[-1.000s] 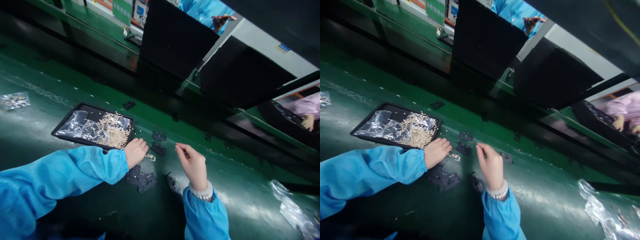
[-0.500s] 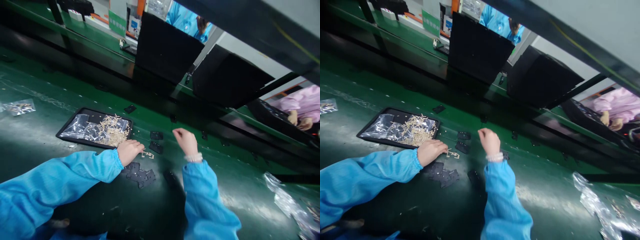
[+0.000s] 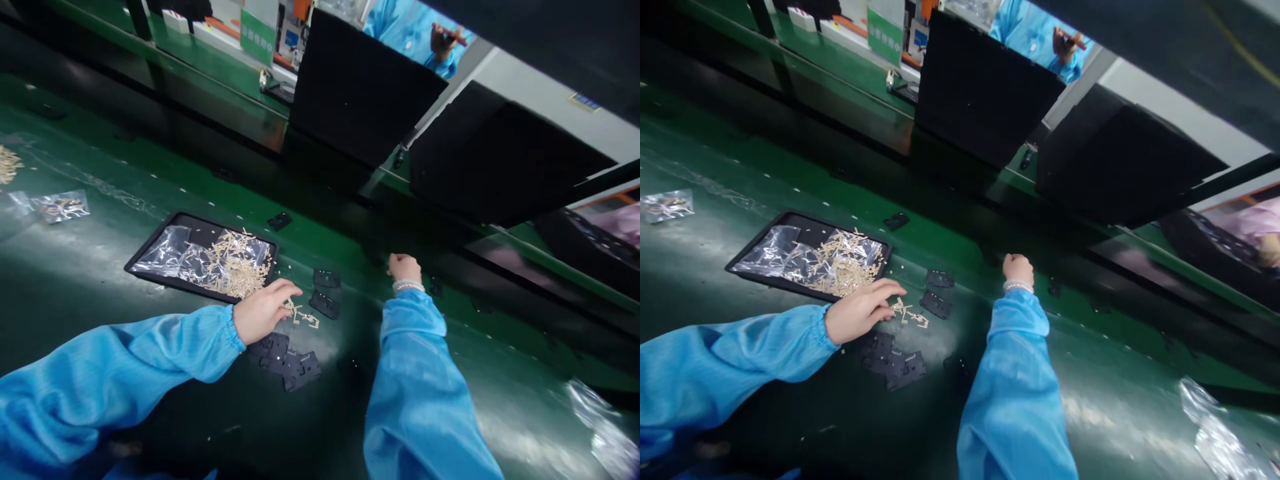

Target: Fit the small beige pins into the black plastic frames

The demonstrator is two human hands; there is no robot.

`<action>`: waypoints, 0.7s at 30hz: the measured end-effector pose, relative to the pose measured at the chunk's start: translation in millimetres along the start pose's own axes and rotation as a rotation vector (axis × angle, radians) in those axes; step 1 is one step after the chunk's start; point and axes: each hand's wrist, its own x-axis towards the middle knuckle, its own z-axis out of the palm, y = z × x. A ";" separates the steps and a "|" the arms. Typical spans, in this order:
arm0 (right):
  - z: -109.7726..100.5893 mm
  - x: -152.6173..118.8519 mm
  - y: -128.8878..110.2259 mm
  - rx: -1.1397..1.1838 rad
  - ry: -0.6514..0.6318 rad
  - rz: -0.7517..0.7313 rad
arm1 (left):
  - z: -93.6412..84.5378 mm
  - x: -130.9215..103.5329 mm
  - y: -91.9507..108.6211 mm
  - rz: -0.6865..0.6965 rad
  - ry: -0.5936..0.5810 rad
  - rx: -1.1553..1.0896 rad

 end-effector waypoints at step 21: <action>6.0 -255.2 -80.9 1.174 -0.258 -0.194 | -18.0 -24.6 21.7 -0.388 0.093 -0.872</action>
